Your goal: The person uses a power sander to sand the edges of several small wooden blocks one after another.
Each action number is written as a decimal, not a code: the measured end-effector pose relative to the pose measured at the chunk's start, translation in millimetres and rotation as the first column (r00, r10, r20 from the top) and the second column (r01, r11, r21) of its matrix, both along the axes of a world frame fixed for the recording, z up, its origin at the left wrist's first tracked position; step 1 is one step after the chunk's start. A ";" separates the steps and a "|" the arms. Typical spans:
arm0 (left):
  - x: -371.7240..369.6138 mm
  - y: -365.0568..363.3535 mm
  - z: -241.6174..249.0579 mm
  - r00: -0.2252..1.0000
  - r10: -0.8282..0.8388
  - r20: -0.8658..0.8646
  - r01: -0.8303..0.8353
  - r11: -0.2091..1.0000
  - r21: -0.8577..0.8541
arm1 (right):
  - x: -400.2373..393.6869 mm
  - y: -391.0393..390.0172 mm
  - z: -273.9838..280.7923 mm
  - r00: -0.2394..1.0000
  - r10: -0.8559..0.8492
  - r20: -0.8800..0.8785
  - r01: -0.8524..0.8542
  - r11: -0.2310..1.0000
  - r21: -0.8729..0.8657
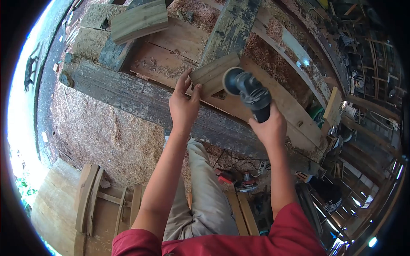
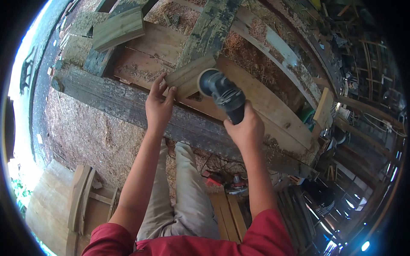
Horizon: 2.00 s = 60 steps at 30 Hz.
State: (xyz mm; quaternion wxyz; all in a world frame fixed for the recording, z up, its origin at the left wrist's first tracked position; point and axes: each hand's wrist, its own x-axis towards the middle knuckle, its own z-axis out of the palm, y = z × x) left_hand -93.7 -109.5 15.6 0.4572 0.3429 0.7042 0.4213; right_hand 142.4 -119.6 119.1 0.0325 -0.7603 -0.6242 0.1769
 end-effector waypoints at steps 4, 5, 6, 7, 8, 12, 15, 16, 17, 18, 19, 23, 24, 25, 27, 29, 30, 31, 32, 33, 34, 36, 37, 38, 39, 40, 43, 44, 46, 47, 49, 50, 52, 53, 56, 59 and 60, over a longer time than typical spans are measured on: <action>8.7 -13.3 -4.9 0.965 0.069 -0.255 -0.046 0.994 0.096 | 28.6 5.8 2.9 0.991 -0.129 0.028 0.127 0.989 0.076; 10.0 -19.8 -9.9 0.941 0.020 -0.337 0.021 0.993 0.116 | 37.7 4.5 4.7 0.986 -0.162 0.031 0.159 0.984 0.081; 11.0 -27.8 -16.9 0.908 -0.025 -0.419 0.088 0.988 0.130 | 46.2 2.2 6.7 0.980 -0.194 0.033 0.191 0.978 0.084; 10.8 -32.7 -16.7 0.864 -0.065 -0.499 0.153 0.979 0.138 | 53.8 -0.7 9.4 0.974 -0.220 0.045 0.217 0.974 0.068; 10.7 -39.8 -15.8 0.869 -0.083 -0.488 0.169 0.976 0.135 | 60.9 -5.1 11.3 0.968 -0.245 0.058 0.242 0.969 0.050; -8.9 -34.9 2.8 0.826 -0.061 -0.560 0.239 0.938 0.250 | 80.3 -28.8 12.6 0.964 -0.257 0.066 0.255 0.966 0.032; -41.7 6.2 -3.8 0.734 0.019 -0.679 0.282 0.901 0.330 | 79.8 -43.0 10.1 0.956 -0.291 0.036 0.292 0.956 -0.026; -50.4 22.3 -9.3 0.700 0.042 -0.713 0.294 0.893 0.341 | 82.3 -46.9 7.8 0.953 -0.302 0.033 0.303 0.952 -0.047; -58.5 35.8 -16.9 0.822 -0.041 -0.568 0.243 0.927 0.286 | 80.4 -49.2 8.1 0.950 -0.312 0.027 0.313 0.948 -0.062; -65.6 47.6 -26.2 0.912 -0.106 -0.396 0.206 0.954 0.218 | 74.6 -50.9 9.5 0.946 -0.322 0.021 0.323 0.944 -0.075; -68.0 54.0 -31.1 0.967 -0.150 -0.204 0.181 0.974 0.140 | 71.1 -52.2 9.9 0.944 -0.331 0.013 0.331 0.940 -0.088; -51.7 52.7 -30.9 0.939 -0.283 -0.196 0.273 0.959 -0.072 | 73.9 -62.7 -6.3 0.948 -0.305 -0.090 0.302 0.952 -0.044; -39.5 41.1 -33.3 0.942 -0.275 -0.193 0.271 0.961 -0.047 | 73.8 -63.1 -7.5 0.949 -0.300 -0.098 0.298 0.954 -0.036; -27.4 27.0 -39.0 0.945 -0.267 -0.189 0.268 0.963 -0.022 | 68.1 -61.2 -3.4 0.950 -0.291 -0.118 0.291 0.957 -0.016; -15.0 6.5 -38.5 0.926 -0.332 -0.181 0.329 0.943 -0.048 | 60.3 -56.4 4.3 0.949 -0.278 -0.147 0.281 0.960 -0.001; -2.0 6.4 -36.6 0.971 -0.235 0.029 0.234 0.971 0.047 | 54.7 -48.6 9.7 0.949 -0.264 -0.171 0.266 0.964 -0.009; 2.1 5.8 -38.2 0.973 -0.183 0.137 0.173 0.981 0.087 | 51.1 -45.6 10.1 0.958 -0.237 -0.161 0.241 0.971 0.006; 3.3 7.3 -44.3 0.974 -0.182 0.132 0.173 0.982 0.080 | 47.6 -42.7 10.5 0.967 -0.207 -0.149 0.213 0.977 0.022; 3.9 10.8 -52.5 0.975 -0.181 0.128 0.173 0.982 0.073 | 43.7 -39.5 11.1 0.975 -0.178 -0.135 0.184 0.982 0.036; 5.9 13.3 -51.8 0.976 -0.181 0.124 0.174 0.983 0.065 | 39.4 -36.3 10.6 0.982 -0.144 -0.118 0.150 0.988 0.042; 10.1 11.3 -49.9 0.982 -0.159 0.102 0.149 0.984 0.102 | 35.1 -33.0 10.0 0.989 -0.111 -0.101 0.116 0.992 0.047; 17.2 5.9 -44.1 0.992 -0.112 0.056 0.100 0.979 0.177 | 29.2 -28.9 1.2 0.993 -0.034 -0.113 0.043 0.996 0.079; 15.9 4.2 -44.2 0.991 -0.115 -0.063 0.128 0.959 0.253 | 26.4 -27.6 -3.2 0.994 -0.010 -0.113 0.020 0.996 0.085; 13.9 3.3 -43.3 0.978 -0.107 -0.182 0.162 0.932 0.324 | 21.9 -25.4 -2.9 0.993 0.000 -0.114 0.009 0.997 0.082; 11.6 3.7 -39.0 0.951 -0.088 -0.297 0.204 0.899 0.387 | 16.4 -22.9 -1.0 0.993 0.010 -0.115 -0.001 0.997 0.079; 6.3 3.4 -34.6 0.913 -0.145 -0.381 0.299 0.874 0.383 | 12.3 -20.9 0.3 0.993 0.021 -0.115 -0.012 0.997 0.077; -18.5 3.0 -27.1 0.776 -0.273 -0.569 0.515 0.794 0.321 | 5.5 -18.0 1.3 0.996 0.039 -0.086 -0.033 0.997 0.071; -27.9 5.4 -29.8 0.742 -0.302 -0.598 0.552 0.781 0.292 | 5.0 -18.2 0.4 0.996 0.043 -0.084 -0.037 0.997 0.069; -39.4 10.6 -31.4 0.714 -0.337 -0.614 0.589 0.763 0.266 | 5.9 -18.8 -3.2 0.995 0.051 -0.084 -0.045 0.997 0.066; -43.6 13.1 -31.7 0.721 -0.345 -0.601 0.590 0.760 0.273 | 5.5 -18.6 -3.8 0.995 0.053 -0.080 -0.048 0.996 0.071; -46.6 13.1 -33.5 0.754 -0.332 -0.567 0.568 0.762 0.309 | 4.7 -15.9 -3.3 0.996 0.059 -0.073 -0.053 0.995 0.085; -45.2 12.8 -35.2 0.778 -0.310 -0.547 0.544 0.768 0.337 | 3.9 -12.6 -1.8 0.997 0.043 -0.060 -0.039 0.997 0.061; -43.6 11.7 -34.7 0.810 -0.287 -0.512 0.504 0.786 0.357 | 2.6 -5.9 2.2 0.999 0.008 -0.033 -0.008 1.000 0.011; -42.1 10.4 -34.0 0.820 -0.284 -0.497 0.490 0.798 0.351 | 2.5 -2.9 1.6 1.000 0.004 -0.025 -0.004 1.000 0.014; -38.9 9.5 -35.0 0.844 -0.252 -0.473 0.448 0.816 0.366 | -0.4 4.7 0.3 1.000 0.006 -0.020 -0.005 1.000 0.023; -36.0 7.7 -34.6 0.871 -0.234 -0.432 0.412 0.827 0.383 | -11.6 5.4 1.3 0.998 0.046 -0.039 -0.045 0.999 0.022; -35.3 7.3 -33.9 0.880 -0.232 -0.415 0.401 0.830 0.386 | -15.7 4.0 0.7 0.997 0.067 -0.036 -0.066 0.997 0.026</action>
